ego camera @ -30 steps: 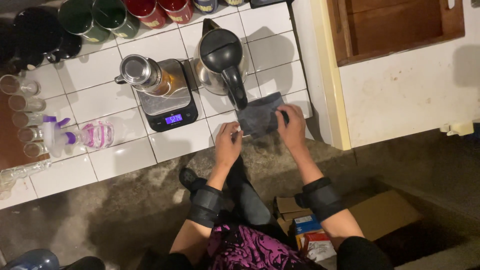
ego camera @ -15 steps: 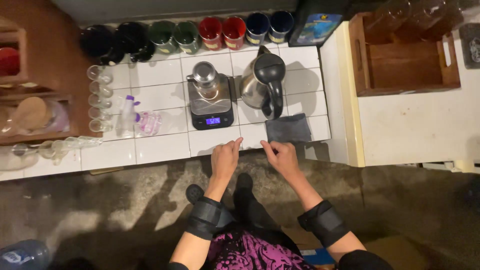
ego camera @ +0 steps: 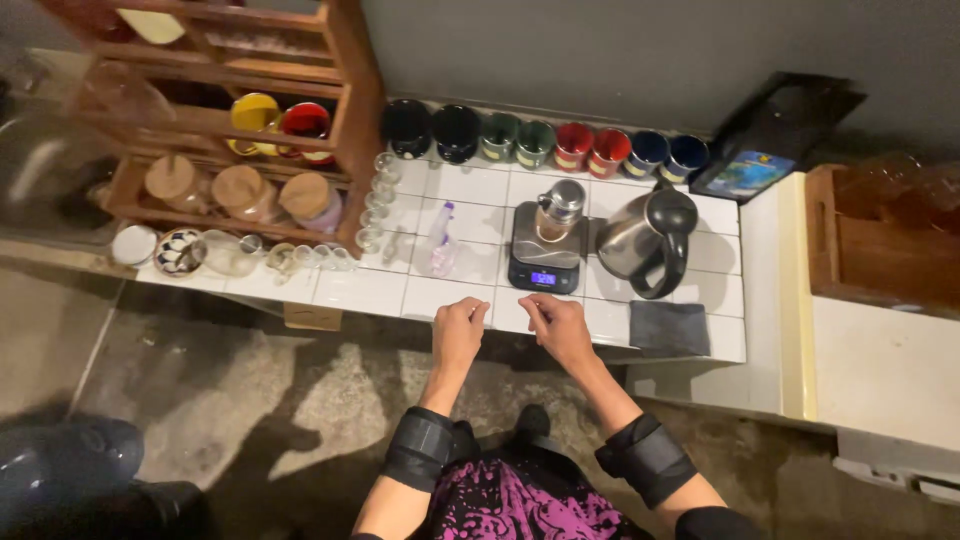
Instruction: Clean glass jars with a cloth and pour hot water from a kettle into a shaker.
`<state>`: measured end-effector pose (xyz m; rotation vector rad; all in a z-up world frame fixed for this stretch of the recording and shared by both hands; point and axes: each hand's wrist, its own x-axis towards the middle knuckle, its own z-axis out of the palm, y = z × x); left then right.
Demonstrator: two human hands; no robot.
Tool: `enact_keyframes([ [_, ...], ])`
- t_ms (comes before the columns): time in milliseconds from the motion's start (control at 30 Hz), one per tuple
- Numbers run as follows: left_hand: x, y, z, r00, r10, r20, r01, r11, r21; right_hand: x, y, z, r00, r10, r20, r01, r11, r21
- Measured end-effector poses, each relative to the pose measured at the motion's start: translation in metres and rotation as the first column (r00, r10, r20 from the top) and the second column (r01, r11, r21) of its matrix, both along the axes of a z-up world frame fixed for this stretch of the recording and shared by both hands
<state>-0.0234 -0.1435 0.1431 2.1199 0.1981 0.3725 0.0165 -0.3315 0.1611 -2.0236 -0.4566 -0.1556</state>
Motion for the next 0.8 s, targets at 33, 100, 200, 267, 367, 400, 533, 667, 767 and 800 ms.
enact_keyframes([
  [33, -0.002, 0.012, 0.005, 1.0, 0.017, 0.007, -0.017, 1.0, 0.002, 0.0, 0.014, 0.003, 1.0, 0.017, 0.007, -0.017, 1.0, 0.002],
  [100, -0.006, 0.036, 0.015, 0.984, 0.119, -0.134, -0.105, 0.988, 0.109, 0.0, 0.041, 0.006, 0.997, -0.012, -0.075, 0.004, 0.994, -0.106],
  [200, -0.013, 0.068, 0.028, 0.96, 0.236, -0.151, -0.2, 0.955, 0.219, 0.0, 0.081, 0.016, 1.0, 0.012, -0.027, -0.017, 0.985, -0.173],
  [267, -0.019, 0.092, 0.038, 0.945, 0.285, -0.161, -0.245, 0.941, 0.232, -0.001, 0.11, 0.023, 0.999, 0.048, 0.002, -0.047, 0.981, -0.188],
  [367, -0.027, 0.125, 0.05, 0.925, 0.331, -0.189, -0.286, 0.93, 0.23, -0.001, 0.15, 0.036, 0.996, 0.087, 0.036, -0.077, 0.973, -0.217],
  [400, -0.031, 0.135, 0.052, 0.921, 0.336, -0.199, -0.293, 0.931, 0.217, -0.002, 0.162, 0.04, 0.994, 0.099, 0.049, -0.085, 0.97, -0.227],
  [533, -0.044, 0.174, 0.056, 0.907, 0.391, -0.158, -0.356, 0.911, 0.208, 0.002, 0.21, 0.045, 0.983, 0.163, 0.09, -0.139, 0.965, -0.224],
  [667, -0.063, 0.2, 0.058, 0.891, 0.438, -0.119, -0.412, 0.891, 0.191, -0.001, 0.245, 0.048, 0.967, 0.24, 0.086, -0.222, 0.958, -0.179],
  [767, -0.064, 0.223, 0.048, 0.878, 0.478, -0.019, -0.471, 0.871, 0.138, 0.005, 0.273, 0.055, 0.952, 0.296, 0.077, -0.28, 0.945, -0.17],
  [800, -0.066, 0.229, 0.043, 0.872, 0.488, 0.045, -0.49, 0.865, 0.11, 0.005, 0.281, 0.056, 0.948, 0.311, 0.07, -0.295, 0.94, -0.174],
])
